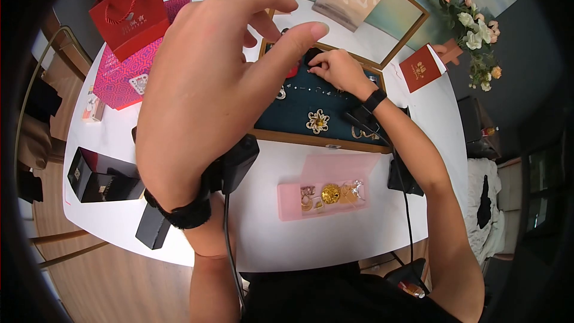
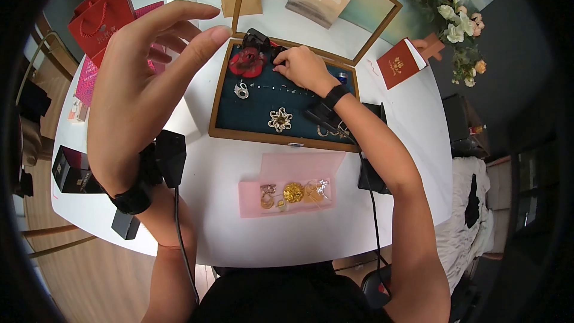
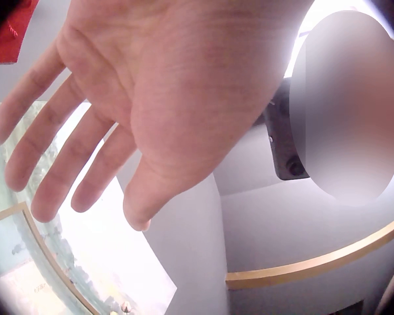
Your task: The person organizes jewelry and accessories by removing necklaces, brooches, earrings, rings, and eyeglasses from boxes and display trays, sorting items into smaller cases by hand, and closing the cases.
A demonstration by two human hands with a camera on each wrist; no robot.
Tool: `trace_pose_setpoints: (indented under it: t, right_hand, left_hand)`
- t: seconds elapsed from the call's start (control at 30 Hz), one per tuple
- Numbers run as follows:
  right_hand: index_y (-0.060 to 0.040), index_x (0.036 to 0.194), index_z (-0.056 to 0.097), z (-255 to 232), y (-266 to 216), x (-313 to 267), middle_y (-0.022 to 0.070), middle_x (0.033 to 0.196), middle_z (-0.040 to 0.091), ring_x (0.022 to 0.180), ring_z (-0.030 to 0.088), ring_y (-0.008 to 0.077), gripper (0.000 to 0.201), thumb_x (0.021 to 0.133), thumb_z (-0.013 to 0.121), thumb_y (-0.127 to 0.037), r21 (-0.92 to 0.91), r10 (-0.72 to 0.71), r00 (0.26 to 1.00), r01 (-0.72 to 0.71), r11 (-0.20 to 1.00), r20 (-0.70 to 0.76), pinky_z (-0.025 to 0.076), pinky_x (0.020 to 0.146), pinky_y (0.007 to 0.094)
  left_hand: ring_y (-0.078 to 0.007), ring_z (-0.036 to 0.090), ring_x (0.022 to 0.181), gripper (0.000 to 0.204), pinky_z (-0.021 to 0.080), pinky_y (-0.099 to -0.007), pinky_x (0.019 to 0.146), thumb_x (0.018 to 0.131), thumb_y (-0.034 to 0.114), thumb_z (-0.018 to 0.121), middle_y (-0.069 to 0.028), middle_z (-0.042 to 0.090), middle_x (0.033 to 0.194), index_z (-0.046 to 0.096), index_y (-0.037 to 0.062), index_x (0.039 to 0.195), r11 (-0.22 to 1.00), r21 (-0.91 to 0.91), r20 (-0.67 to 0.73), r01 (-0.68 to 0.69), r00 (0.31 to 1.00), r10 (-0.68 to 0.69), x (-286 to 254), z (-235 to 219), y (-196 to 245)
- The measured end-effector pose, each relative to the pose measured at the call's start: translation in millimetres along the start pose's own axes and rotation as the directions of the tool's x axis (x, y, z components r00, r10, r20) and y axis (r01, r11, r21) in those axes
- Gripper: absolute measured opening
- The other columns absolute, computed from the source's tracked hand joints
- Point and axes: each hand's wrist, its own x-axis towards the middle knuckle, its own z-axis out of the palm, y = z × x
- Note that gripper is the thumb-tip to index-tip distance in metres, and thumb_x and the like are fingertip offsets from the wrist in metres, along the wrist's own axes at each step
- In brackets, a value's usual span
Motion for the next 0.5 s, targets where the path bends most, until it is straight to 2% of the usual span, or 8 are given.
trace_pose_setpoints:
  t: [0.17, 0.23, 0.33, 0.37, 0.4, 0.43, 0.47, 0.5]
  right_hand:
    - [-0.0126, 0.099, 0.077, -2, 0, -6, 0.0101, 0.073, 0.07, 0.067, 0.066, 0.0278, 0.016, 0.085, 0.07, -0.018, -0.036, -0.045, 0.999, 0.044, 0.998, -0.018, 0.051, 0.064, 0.0389]
    - [-0.0127, 0.099, 0.077, -4, -2, -9, 0.0106, 0.074, 0.07, 0.069, 0.067, 0.0288, 0.016, 0.086, 0.069, -0.018, -0.04, -0.05, 0.999, 0.05, 0.998, 0.004, 0.052, 0.066, 0.0395]
    - [-0.012, 0.095, 0.076, -7, -2, -11, 0.0126, 0.086, 0.073, 0.081, 0.07, 0.0336, 0.015, 0.086, 0.067, -0.019, -0.104, -0.139, 0.99, 0.138, 0.985, 0.001, 0.056, 0.073, 0.0425]
    - [-0.0119, 0.097, 0.076, -10, 1, -9, 0.0124, 0.084, 0.073, 0.078, 0.07, 0.0326, 0.015, 0.087, 0.068, -0.019, -0.056, -0.13, 0.991, 0.128, 0.99, -0.029, 0.056, 0.071, 0.0412]
    - [-0.0118, 0.098, 0.076, -15, 4, -11, 0.0122, 0.082, 0.073, 0.076, 0.069, 0.0316, 0.016, 0.087, 0.068, -0.02, -0.007, -0.112, 0.992, 0.112, 0.994, -0.054, 0.055, 0.069, 0.04]
    - [-0.0093, 0.102, 0.075, -26, 0, -19, 0.0101, 0.084, 0.073, 0.072, 0.068, 0.0235, 0.017, 0.089, 0.069, -0.019, 0.019, -0.123, 0.991, 0.124, 0.992, -0.05, 0.054, 0.067, 0.0345]
    - [-0.0067, 0.106, 0.074, -41, -5, -26, 0.008, 0.085, 0.074, 0.069, 0.066, 0.0155, 0.018, 0.091, 0.069, -0.017, 0.043, -0.137, 0.989, 0.139, 0.989, -0.048, 0.052, 0.065, 0.0289]
    - [-0.0053, 0.106, 0.074, -54, -9, -38, 0.0066, 0.085, 0.074, 0.067, 0.064, 0.012, 0.018, 0.092, 0.07, -0.016, 0.042, -0.172, 0.982, 0.175, 0.984, -0.078, 0.051, 0.063, 0.0271]
  left_hand:
    - [-0.0142, 0.061, 0.075, 0.036, 0.046, -0.0289, 0.072, 0.089, 0.031, 0.075, -0.0071, 0.069, 0.081, 0.072, 0.0014, 0.108, 0.999, -0.035, 0.008, -0.017, 1.0, 0.017, 2, 2, 1]
    - [-0.0133, 0.061, 0.075, 0.035, 0.046, -0.0285, 0.071, 0.089, 0.031, 0.075, -0.0066, 0.069, 0.082, 0.072, 0.0016, 0.108, 0.999, 0.041, 0.014, -0.026, 1.0, 0.025, 2, 5, 1]
    - [-0.0116, 0.061, 0.076, 0.034, 0.045, -0.0275, 0.07, 0.09, 0.03, 0.074, -0.0056, 0.069, 0.082, 0.072, 0.0023, 0.109, 1.0, 0.006, 0.072, 0.023, 0.997, -0.023, 3, 5, 12]
    - [-0.0098, 0.061, 0.076, 0.033, 0.045, -0.0265, 0.069, 0.091, 0.03, 0.073, -0.0052, 0.069, 0.082, 0.072, 0.004, 0.111, 0.999, -0.028, 0.128, 0.043, 0.991, -0.039, 3, 4, 9]
    - [-0.01, 0.062, 0.078, 0.034, 0.044, -0.0252, 0.07, 0.092, 0.031, 0.071, -0.0056, 0.07, 0.086, 0.072, 0.0062, 0.114, 0.998, 0.056, 0.104, -0.026, 0.994, 0.02, 1, 3, 7]
    - [-0.0045, 0.053, 0.064, 0.024, 0.038, -0.021, 0.058, 0.092, 0.023, 0.072, 0.0005, 0.062, 0.07, 0.07, 0.0014, 0.102, 0.952, 0.307, -0.214, -0.002, 0.974, 0.071, 2, 33, 20]
    - [0.0009, 0.044, 0.049, 0.019, 0.031, -0.0169, 0.046, 0.093, 0.015, 0.073, 0.0066, 0.054, 0.055, 0.069, -0.0033, 0.091, 0.847, 0.522, -0.485, 0.099, 0.851, 0.199, 1, 61, 35]
    - [0.0009, 0.044, 0.049, 0.019, 0.031, -0.0169, 0.046, 0.093, 0.015, 0.073, 0.0066, 0.054, 0.055, 0.069, -0.0033, 0.091, 0.853, 0.513, -0.469, 0.096, 0.864, 0.185, 1, 62, 34]
